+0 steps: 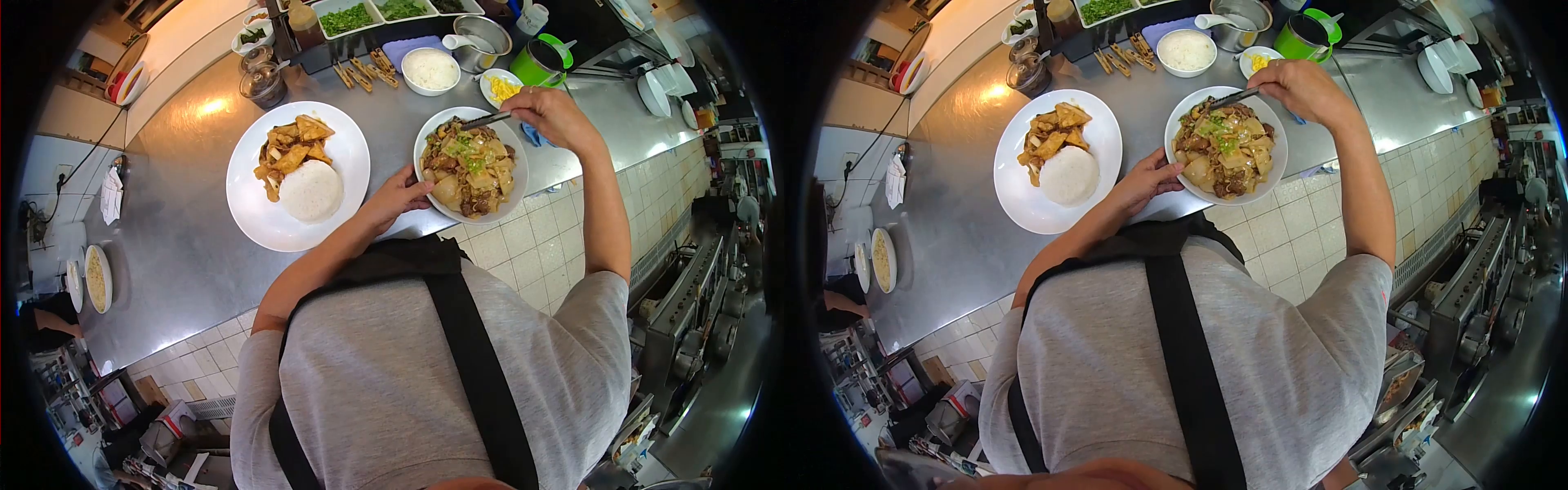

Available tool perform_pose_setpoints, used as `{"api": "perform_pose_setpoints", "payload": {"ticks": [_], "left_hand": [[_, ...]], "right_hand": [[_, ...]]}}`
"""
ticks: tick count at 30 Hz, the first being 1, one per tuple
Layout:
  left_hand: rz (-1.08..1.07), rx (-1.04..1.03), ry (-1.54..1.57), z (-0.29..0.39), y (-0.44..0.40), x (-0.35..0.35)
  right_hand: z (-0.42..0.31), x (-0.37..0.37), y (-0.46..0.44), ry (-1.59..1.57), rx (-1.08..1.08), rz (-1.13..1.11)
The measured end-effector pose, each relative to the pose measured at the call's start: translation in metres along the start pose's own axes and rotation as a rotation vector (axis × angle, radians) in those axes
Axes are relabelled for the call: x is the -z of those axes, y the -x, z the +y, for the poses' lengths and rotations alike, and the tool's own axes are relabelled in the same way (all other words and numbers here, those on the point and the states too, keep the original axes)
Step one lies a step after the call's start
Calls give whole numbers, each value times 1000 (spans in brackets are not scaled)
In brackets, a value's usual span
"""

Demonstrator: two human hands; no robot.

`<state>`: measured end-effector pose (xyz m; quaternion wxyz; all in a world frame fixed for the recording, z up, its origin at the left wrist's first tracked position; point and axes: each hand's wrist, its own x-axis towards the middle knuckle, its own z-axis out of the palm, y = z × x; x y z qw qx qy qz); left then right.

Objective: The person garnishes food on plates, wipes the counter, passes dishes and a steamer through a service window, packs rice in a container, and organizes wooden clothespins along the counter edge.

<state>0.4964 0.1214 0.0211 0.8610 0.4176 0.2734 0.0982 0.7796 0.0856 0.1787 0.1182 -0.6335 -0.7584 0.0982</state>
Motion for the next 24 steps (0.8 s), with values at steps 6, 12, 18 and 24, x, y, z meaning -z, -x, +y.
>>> {"api": "perform_pose_setpoints", "payload": {"ticks": [6, 12, 18, 24], "left_hand": [[-28, 13, -16, -4, -5, 7], [4, 22, -18, -5, -6, 7], [6, 9, -10, -4, -5, 5], [16, 3, 5, -4, -4, 4]], "right_hand": [[-18, 9, -3, 205, 100, -75], [-21, -16, -3, 294, 167, -39], [-25, -17, -9, 328, 216, -28], [-24, -16, -9, 286, 196, 30]]}}
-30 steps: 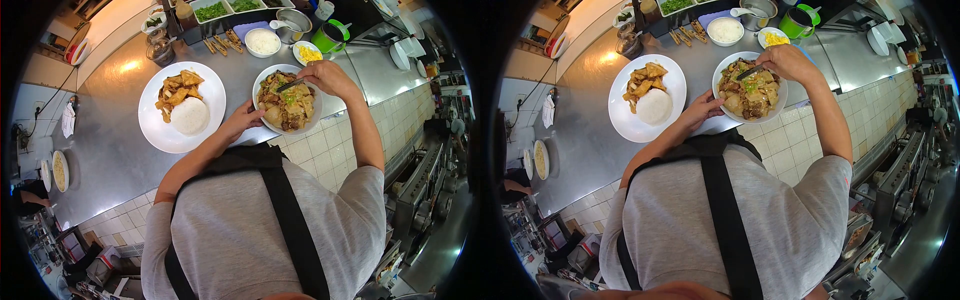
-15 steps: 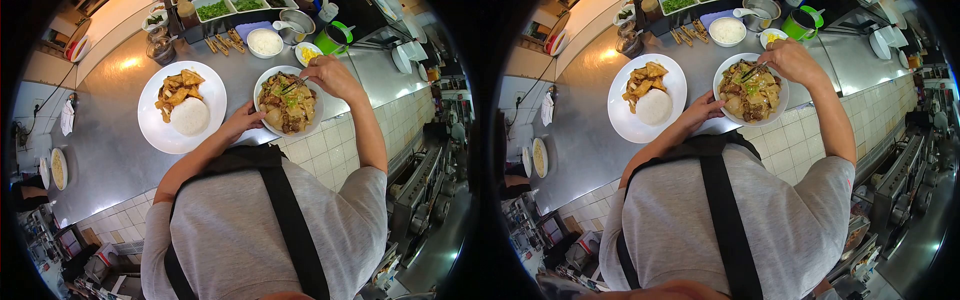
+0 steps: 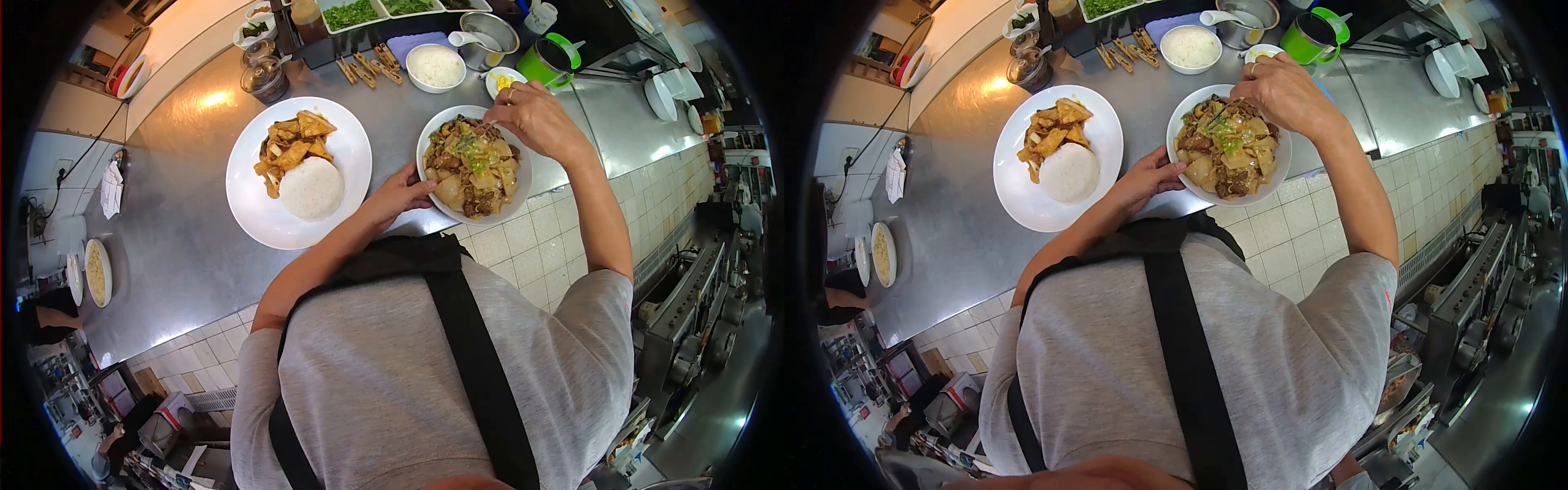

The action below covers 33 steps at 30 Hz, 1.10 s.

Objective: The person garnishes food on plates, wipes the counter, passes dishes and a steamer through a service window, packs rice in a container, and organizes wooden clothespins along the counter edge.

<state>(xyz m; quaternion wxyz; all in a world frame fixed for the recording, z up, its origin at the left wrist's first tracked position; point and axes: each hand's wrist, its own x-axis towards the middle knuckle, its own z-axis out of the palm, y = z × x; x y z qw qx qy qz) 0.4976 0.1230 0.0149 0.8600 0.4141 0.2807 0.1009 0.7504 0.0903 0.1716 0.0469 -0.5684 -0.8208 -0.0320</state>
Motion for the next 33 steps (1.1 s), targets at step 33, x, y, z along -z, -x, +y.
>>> {"api": "perform_pose_setpoints", "payload": {"ticks": [33], "left_hand": [[-32, 17, -14, -1, -1, 4]], "right_hand": [[-10, -8, -8, -10, 115, -33]]}}
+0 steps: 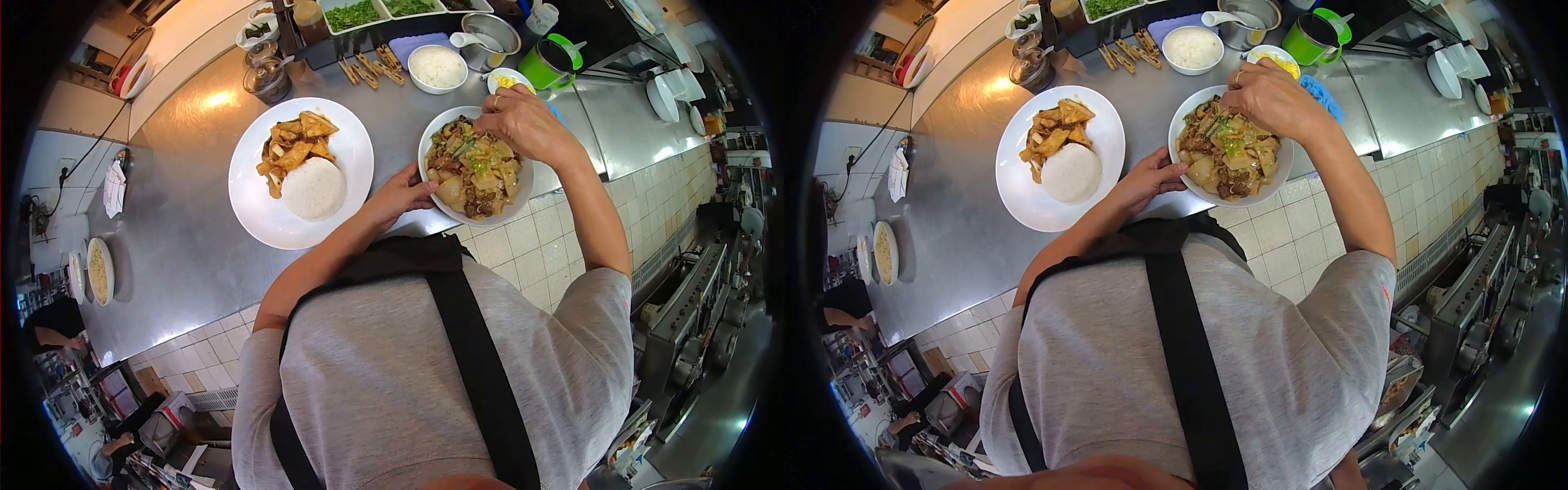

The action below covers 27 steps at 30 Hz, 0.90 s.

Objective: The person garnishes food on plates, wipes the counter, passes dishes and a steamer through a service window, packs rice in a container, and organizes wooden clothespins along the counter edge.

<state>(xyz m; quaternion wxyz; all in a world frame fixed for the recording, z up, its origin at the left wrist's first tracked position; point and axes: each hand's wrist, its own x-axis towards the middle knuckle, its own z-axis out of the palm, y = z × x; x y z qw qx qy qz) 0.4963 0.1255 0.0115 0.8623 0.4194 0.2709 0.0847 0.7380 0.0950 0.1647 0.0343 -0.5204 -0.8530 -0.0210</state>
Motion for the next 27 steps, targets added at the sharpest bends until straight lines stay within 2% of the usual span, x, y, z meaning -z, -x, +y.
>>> {"api": "perform_pose_setpoints", "payload": {"ticks": [15, 18, 22, 25, 27], "left_hand": [[4, 1, 16, 0, 0, -1], [30, -17, 1, 0, -1, -1], [96, 90, -49, 11, 0, -6], [168, 82, -32, 12, -6, -12], [189, 8, 7, 12, 0, -20]], "right_hand": [[8, 10, 1, -17, -12, -4], [24, 26, 3, -17, -21, 108], [63, 38, -3, 192, -190, 262], [92, 26, -17, 344, -483, 266], [109, 8, -37, 360, -682, 162]]}}
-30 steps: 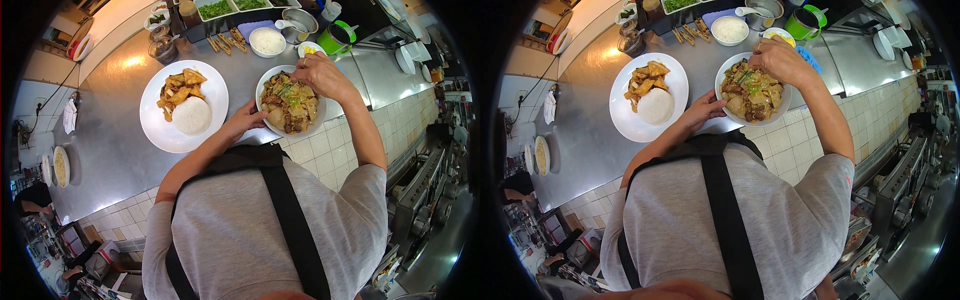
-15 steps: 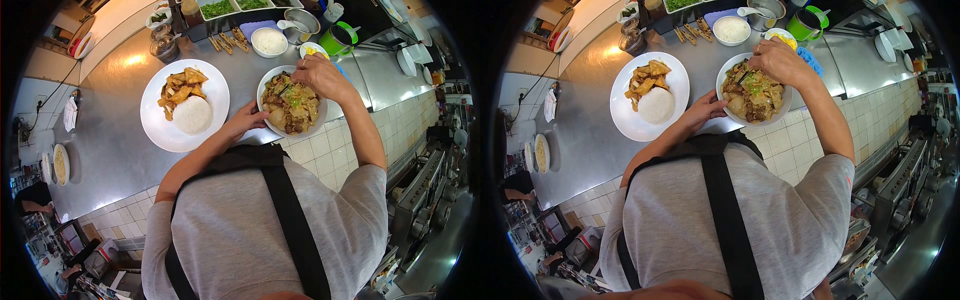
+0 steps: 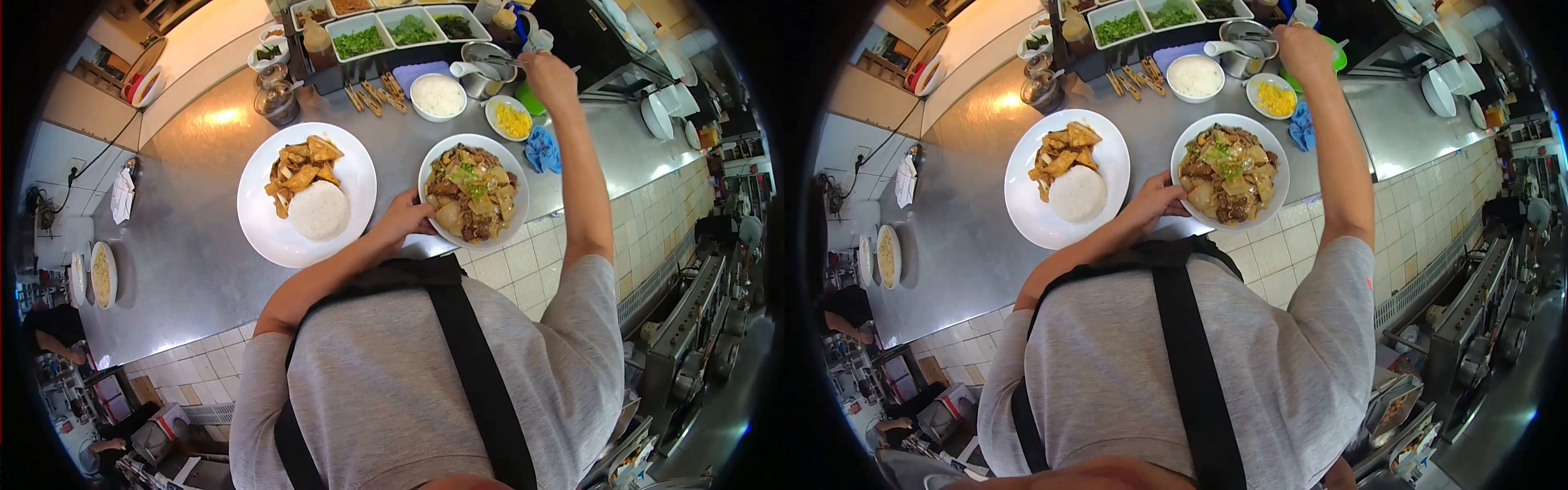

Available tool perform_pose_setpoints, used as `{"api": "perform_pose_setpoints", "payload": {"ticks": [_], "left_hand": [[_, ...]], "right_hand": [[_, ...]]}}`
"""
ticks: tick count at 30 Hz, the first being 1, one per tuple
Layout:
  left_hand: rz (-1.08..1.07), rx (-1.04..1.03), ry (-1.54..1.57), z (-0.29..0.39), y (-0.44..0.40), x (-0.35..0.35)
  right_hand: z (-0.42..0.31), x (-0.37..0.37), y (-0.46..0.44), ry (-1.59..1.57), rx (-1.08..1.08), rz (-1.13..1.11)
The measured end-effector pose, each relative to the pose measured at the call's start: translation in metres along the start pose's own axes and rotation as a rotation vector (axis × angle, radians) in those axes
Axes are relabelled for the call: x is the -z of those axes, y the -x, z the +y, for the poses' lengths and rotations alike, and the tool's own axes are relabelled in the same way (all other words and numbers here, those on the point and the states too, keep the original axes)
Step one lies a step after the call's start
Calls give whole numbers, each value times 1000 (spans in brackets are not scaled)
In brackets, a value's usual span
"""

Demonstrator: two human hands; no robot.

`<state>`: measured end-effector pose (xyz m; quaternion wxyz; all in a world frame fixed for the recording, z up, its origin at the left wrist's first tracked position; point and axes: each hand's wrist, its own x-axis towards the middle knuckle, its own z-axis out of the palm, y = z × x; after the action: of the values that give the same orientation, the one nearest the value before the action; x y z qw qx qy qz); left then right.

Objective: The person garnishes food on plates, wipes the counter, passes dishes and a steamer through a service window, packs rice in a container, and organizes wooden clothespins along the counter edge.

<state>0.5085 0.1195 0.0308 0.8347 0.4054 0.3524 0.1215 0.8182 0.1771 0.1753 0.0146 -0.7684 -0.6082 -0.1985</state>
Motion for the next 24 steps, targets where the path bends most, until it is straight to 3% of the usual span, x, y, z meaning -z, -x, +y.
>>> {"api": "perform_pose_setpoints", "payload": {"ticks": [1, 5, 8, 9, 11, 13, 15, 21, 24], "left_hand": [[3, -20, 29, -1, 3, -2], [31, -29, 37, 3, 18, 0], [66, -37, 71, 15, 36, 3], [100, -61, 88, 19, 41, 4], [111, -145, 121, 21, 48, 7], [132, -213, 164, 34, 60, 7], [148, -271, 202, 43, 69, 11], [307, -468, 258, 51, 90, 36], [435, -523, 307, 51, 110, 58]], "right_hand": [[-3, -11, -11, 32, -86, -61], [-5, -62, -27, 10, -50, -169], [-4, -61, -32, -1, -68, -265], [-9, -47, -27, -61, -89, -226], [0, -48, -15, -158, 54, 125], [2, -29, 0, -211, 106, 306], [-7, -10, 21, -154, 24, 391], [-19, -12, 81, -195, 3, 364], [-25, -45, 105, -229, -19, 231]]}}
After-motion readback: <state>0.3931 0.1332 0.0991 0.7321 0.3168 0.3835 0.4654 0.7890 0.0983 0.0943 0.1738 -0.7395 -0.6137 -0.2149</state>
